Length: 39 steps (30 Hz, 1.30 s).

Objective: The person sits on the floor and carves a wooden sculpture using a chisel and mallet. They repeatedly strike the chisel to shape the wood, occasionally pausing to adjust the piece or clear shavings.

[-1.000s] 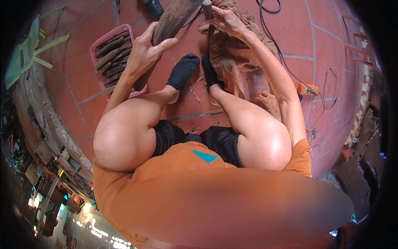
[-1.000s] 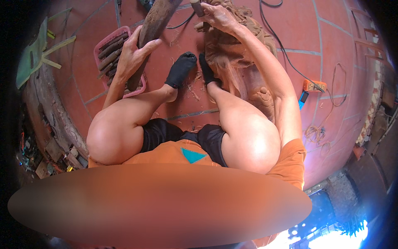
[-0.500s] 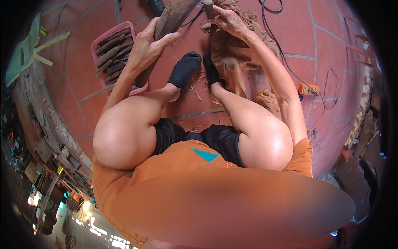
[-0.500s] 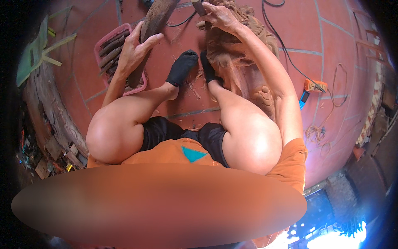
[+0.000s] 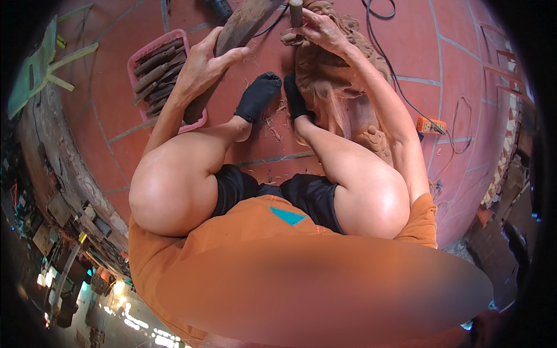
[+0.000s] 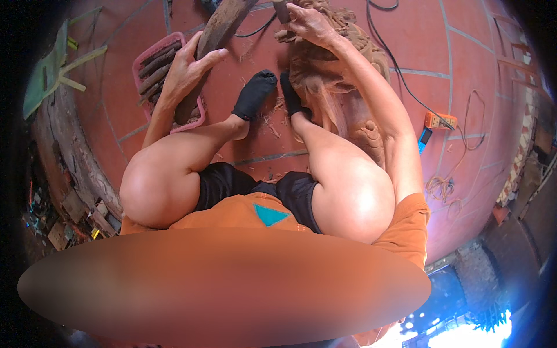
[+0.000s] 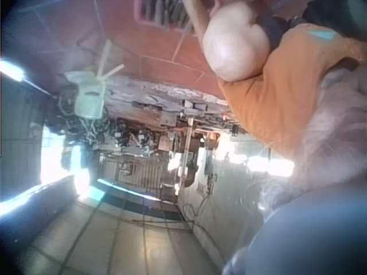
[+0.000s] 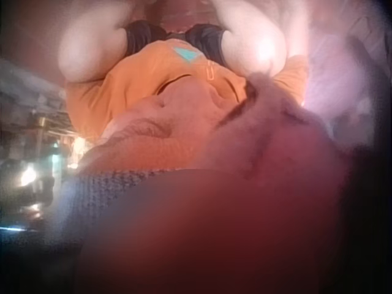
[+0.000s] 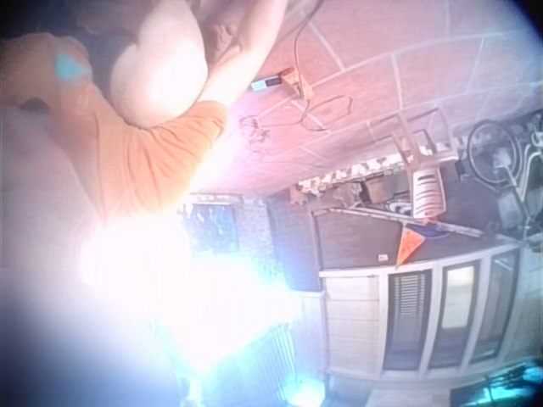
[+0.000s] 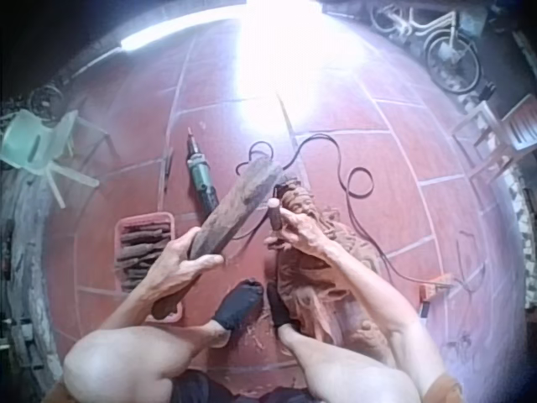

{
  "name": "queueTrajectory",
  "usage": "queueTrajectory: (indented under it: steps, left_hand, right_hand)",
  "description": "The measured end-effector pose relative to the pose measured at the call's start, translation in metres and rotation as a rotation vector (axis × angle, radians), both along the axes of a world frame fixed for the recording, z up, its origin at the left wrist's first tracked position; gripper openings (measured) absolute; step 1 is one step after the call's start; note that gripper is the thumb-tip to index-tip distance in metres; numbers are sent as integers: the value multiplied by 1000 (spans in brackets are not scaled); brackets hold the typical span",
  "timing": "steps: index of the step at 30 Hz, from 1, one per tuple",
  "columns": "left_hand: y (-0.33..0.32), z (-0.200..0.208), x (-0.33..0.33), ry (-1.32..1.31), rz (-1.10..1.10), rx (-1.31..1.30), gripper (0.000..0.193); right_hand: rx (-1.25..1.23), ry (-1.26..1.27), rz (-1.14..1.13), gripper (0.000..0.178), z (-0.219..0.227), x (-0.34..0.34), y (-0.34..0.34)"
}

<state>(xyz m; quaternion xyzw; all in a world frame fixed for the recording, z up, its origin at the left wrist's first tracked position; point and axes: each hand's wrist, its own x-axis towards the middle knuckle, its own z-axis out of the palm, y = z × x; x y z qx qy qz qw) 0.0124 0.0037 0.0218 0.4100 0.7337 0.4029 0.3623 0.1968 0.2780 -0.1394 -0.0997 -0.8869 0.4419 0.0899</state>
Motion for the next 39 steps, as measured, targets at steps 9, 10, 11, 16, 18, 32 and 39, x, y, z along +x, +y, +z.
queueTrajectory:
  steps: [9, 10, 11, 16, 18, 32, 39]
  left_hand:
    - [-10, 0, 7, 56, -25, -64, 54]
    - [-11, -3, 8, 70, -32, -31, 55]
    - [-13, -5, 8, 81, -37, -20, 55]
    - [-10, -18, 9, 163, -79, -93, 56]
    - [-8, -18, 6, 301, -138, -291, 55]
    - [-6, -15, 2, 258, -100, -227, 48]
    - [-14, -20, 4, 117, -49, -108, 51]
  right_hand:
    - [96, -14, -5, 46, 6, -4, -8]
    - [103, -53, -23, 45, 7, -5, -9]
    - [98, -38, -10, 45, 8, -5, -9]
    - [153, -26, -6, 45, 13, -1, -11]
    - [182, -6, -1, 46, 12, -2, -10]
    - [70, 21, -29, 48, 8, -5, -7]
    - [-60, -82, -8, 42, 6, 0, -3]
